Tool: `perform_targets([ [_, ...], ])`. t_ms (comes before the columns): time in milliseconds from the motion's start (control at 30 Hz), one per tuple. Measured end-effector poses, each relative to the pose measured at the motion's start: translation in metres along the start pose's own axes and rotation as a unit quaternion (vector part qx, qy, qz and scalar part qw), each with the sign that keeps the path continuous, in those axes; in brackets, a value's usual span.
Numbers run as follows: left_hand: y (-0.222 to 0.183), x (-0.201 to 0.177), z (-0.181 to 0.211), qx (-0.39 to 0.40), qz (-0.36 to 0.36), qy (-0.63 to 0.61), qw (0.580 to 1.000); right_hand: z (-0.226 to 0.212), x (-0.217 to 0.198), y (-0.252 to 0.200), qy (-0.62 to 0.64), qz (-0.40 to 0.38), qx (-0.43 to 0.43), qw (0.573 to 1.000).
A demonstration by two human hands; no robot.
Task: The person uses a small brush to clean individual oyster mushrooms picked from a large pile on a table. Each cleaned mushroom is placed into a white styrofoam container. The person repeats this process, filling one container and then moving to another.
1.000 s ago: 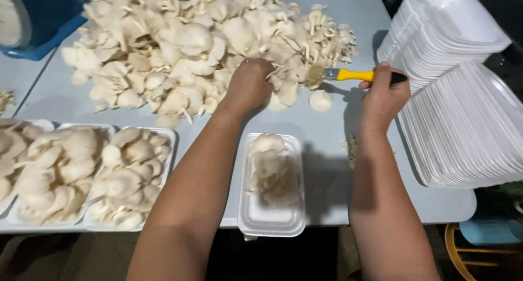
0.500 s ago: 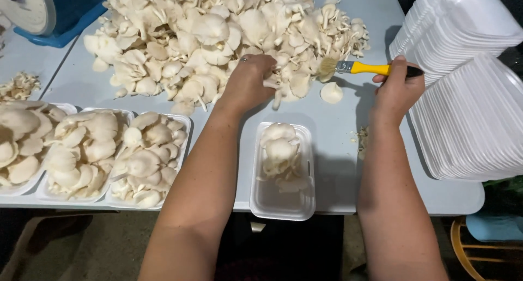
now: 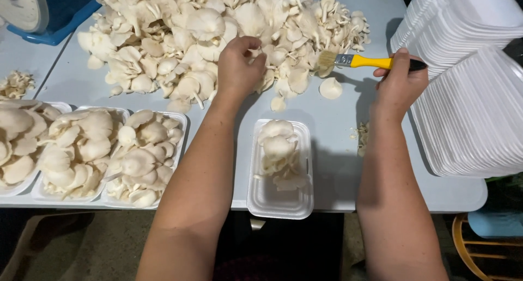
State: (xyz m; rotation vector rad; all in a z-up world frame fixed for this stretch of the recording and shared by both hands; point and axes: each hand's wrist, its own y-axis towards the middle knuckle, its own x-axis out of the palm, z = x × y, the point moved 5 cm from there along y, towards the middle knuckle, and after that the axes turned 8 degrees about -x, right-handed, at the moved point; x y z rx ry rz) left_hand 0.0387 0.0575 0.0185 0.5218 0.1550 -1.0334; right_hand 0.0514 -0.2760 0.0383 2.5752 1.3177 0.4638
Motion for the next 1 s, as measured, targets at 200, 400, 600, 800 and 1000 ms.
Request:
perform_targets([
  [200, -0.006, 0.015, 0.026, 0.037, 0.007, 0.044, 0.998, 0.003, 0.004, -0.003, 0.005, -0.031, -0.031, 0.999],
  [400, 0.009, 0.087, -0.008, 0.304, 0.030, 0.284, 0.909, 0.001, 0.016, -0.018, 0.000, -0.073, -0.035, 0.997],
  [600, -0.018, 0.043, 0.005, 0.191, -0.043, 0.139, 0.971, 0.011, 0.019, -0.017, 0.029, -0.102, -0.050, 0.993],
  [800, -0.025, 0.030, 0.017, 0.153, -0.031, 0.128, 0.979, 0.021, 0.017, -0.012, 0.028, -0.107, -0.071, 0.991],
  [1000, -0.032, 0.022, 0.027, 0.117, -0.073, 0.173, 0.975, 0.028, 0.015, -0.006, 0.068, -0.088, -0.028, 0.993],
])
